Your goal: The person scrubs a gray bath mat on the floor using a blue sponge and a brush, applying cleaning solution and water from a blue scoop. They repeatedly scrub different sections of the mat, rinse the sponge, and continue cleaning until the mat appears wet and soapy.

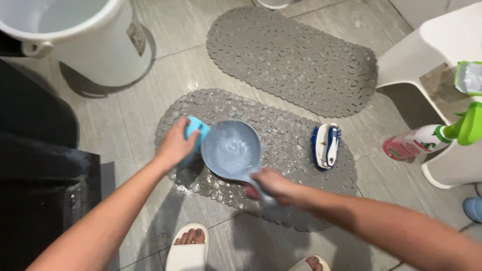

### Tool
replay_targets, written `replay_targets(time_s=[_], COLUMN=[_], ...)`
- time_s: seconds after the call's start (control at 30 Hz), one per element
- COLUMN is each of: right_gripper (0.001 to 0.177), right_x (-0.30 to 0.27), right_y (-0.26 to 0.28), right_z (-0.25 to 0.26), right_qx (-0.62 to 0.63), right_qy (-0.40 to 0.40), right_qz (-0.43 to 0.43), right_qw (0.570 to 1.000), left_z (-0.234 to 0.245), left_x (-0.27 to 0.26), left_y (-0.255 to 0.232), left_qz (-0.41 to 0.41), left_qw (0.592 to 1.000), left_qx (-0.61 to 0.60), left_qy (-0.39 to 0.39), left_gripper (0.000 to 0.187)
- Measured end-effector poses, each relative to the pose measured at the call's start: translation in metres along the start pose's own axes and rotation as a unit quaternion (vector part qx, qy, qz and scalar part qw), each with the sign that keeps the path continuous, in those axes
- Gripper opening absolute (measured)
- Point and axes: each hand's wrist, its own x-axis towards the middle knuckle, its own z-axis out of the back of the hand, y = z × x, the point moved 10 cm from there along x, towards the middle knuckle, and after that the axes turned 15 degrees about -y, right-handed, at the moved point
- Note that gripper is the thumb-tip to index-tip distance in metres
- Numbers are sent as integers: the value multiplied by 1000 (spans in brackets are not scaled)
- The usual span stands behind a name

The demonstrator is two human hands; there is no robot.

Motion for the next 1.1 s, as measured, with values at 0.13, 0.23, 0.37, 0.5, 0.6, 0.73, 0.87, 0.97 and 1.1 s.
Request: replay_targets(time_s=[0.13, 0.23, 0.37, 0.5, 0.6, 0.73, 0.87, 0.97, 1.1], right_gripper=[36, 43, 38, 32, 31, 32, 29, 32, 29], right_x=[-27, -44, -63, -54, -59, -68, -70, -70, -87], right_y=[0, -19, -10, -3, -7, -12, -10, -12, 15], right_z=[104, 165, 207, 271, 276, 275, 284, 275, 265], right_qx=[-304, -428, -557, -488, -482, -446, -433, -471, -513], right_qy=[-59, -58, 85, 24, 41, 36, 6, 31, -1], right_qz=[98, 39, 170, 19, 4, -32, -46, -17, 19], right_qw=[946, 901, 808, 872, 875, 894, 900, 882, 858], left_z=[-47, -65, -92, -139, -184, -246, -267, -236, -227], left_x=[-22, -38, -50, -76, -118, -74, -33, -88, -144], left_y=[-28, -61, -98, -120, -138, -158, -162, -160, -138], left_qz=[78, 35, -31, 32, 69, 51, 44, -48, -46], left_qw=[979, 944, 914, 937, 953, 987, 994, 986, 949], left_qx=[59, 140, 217, 155, 73, 25, 34, 35, 110], left_qy=[182, 298, 340, 312, 285, 147, 99, 153, 292], left_gripper=[55, 56, 44, 54, 57, 43, 45, 40, 41])
